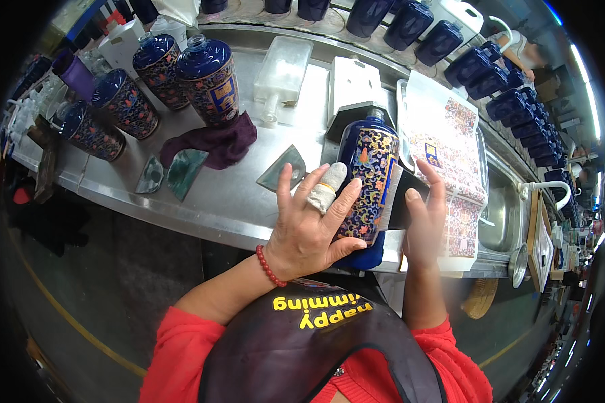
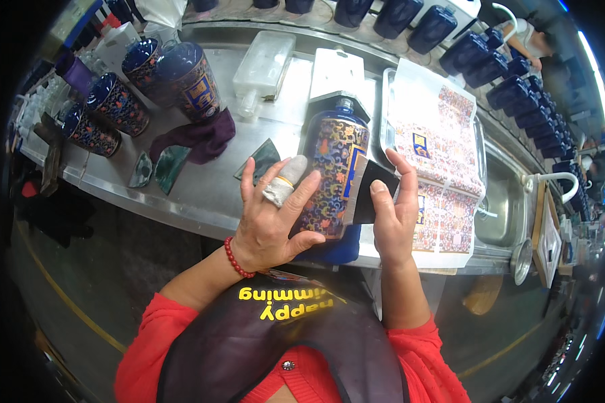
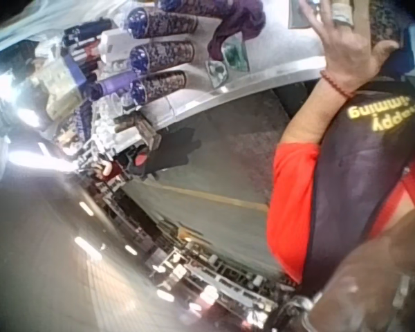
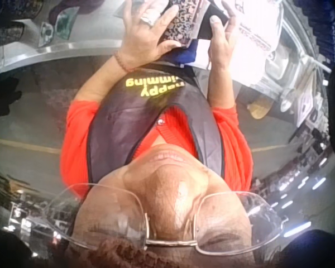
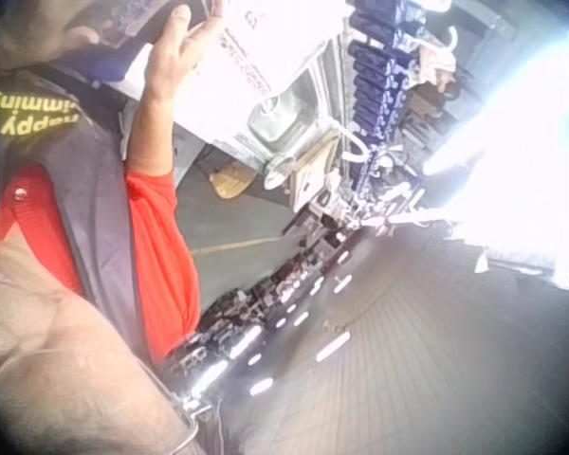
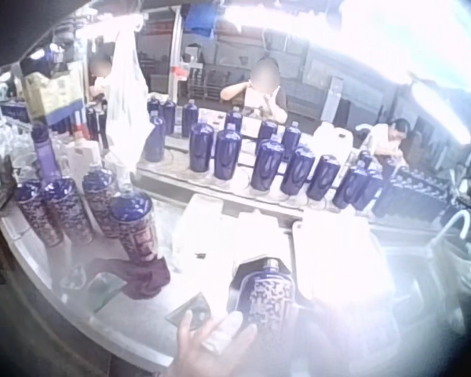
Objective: The person applies decorative stickers to blue cylindrical containers on a stainless steel workbench. They peel stickers from a sheet, position them on the container, and smooth them with a small black tool. The person repeats this process on multiple containers.
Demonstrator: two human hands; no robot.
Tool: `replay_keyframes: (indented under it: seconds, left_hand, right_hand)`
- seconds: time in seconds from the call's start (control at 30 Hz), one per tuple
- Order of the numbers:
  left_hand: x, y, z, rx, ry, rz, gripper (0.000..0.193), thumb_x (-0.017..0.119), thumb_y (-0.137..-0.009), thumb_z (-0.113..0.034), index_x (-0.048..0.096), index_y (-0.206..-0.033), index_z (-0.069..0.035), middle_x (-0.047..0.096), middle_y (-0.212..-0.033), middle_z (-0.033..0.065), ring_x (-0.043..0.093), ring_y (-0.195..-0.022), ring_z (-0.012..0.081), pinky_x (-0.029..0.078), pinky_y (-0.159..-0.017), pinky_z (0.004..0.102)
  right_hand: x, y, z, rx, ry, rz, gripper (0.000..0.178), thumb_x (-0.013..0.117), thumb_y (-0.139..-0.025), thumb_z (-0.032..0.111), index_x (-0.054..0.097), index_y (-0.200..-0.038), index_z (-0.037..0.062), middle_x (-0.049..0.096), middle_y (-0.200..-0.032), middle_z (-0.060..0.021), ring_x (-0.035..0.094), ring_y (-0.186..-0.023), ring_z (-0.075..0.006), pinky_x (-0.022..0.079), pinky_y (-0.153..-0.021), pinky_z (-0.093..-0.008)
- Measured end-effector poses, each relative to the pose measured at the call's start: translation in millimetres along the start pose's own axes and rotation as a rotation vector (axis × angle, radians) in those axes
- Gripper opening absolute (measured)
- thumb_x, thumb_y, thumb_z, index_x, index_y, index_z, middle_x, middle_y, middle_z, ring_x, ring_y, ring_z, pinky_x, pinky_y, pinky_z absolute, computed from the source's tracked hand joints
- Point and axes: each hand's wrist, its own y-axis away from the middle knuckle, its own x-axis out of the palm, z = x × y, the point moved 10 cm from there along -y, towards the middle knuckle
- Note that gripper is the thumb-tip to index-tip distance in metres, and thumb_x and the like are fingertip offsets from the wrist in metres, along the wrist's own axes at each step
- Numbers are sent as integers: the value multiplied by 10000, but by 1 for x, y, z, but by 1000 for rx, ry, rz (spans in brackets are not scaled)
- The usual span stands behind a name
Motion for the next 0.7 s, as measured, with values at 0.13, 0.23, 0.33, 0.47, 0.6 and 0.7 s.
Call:
replay_keyframes:
  seconds: [0.13, 0.23, 0.33, 0.47, 0.6, 0.7]
  left_hand:
    - [-1, -5, 5, -10, 5, -34, 843, 429, -961, -716, 524, -1469, -49, 577, -1379, 203, 455, -1341, 390, 110, -1171, 674]
    - [3, -10, 5, -8, -27, 12, 849, 430, -961, -716, 529, -1457, -35, 580, -1369, 209, 481, -1310, 391, 121, -1175, 661]
    - [-7, -13, 7, -30, 42, -29, 860, 423, -962, -719, 533, -1449, -19, 582, -1368, 207, 474, -1309, 394, 133, -1175, 656]
    - [-12, -28, 14, -8, 5, -62, 784, 405, -984, -691, 543, -1467, -89, 585, -1367, 197, 474, -1288, 391, 167, -1163, 650]
    - [-1, -44, 20, 6, -61, -12, 770, 411, -981, -685, 531, -1485, -116, 589, -1358, 192, 455, -1298, 392, 180, -1153, 649]
    - [1, -48, 27, -27, -18, -21, 777, 421, -978, -684, 515, -1494, -112, 605, -1320, 183, 461, -1291, 394, 184, -1147, 656]
  right_hand:
    - [5, -3, 19, -47, 134, 22, 451, 545, -953, 62, 496, -1387, -50, 555, -1297, -126, 512, -1190, -183, 388, -1070, -328]
    - [12, -9, 27, -15, 166, 36, 419, 557, -951, 63, 515, -1355, -40, 571, -1266, -126, 547, -1139, -197, 428, -1023, -327]
    - [22, -18, 45, -124, 313, 70, 382, 573, -951, 68, 538, -1320, -24, 623, -1152, -129, 596, -1027, -196, 475, -938, -314]
    - [22, -28, 55, -181, 322, 70, 363, 577, -952, 63, 554, -1305, -15, 661, -1081, -105, 623, -915, -170, 512, -829, -311]
    - [6, -33, 37, -6, 120, 6, 356, 576, -954, 61, 560, -1302, -10, 649, -1089, -88, 600, -941, -131, 490, -873, -287]
    - [6, -32, 39, -64, 264, 16, 353, 571, -959, 68, 560, -1303, -8, 644, -1068, -76, 591, -937, -122, 481, -862, -273]
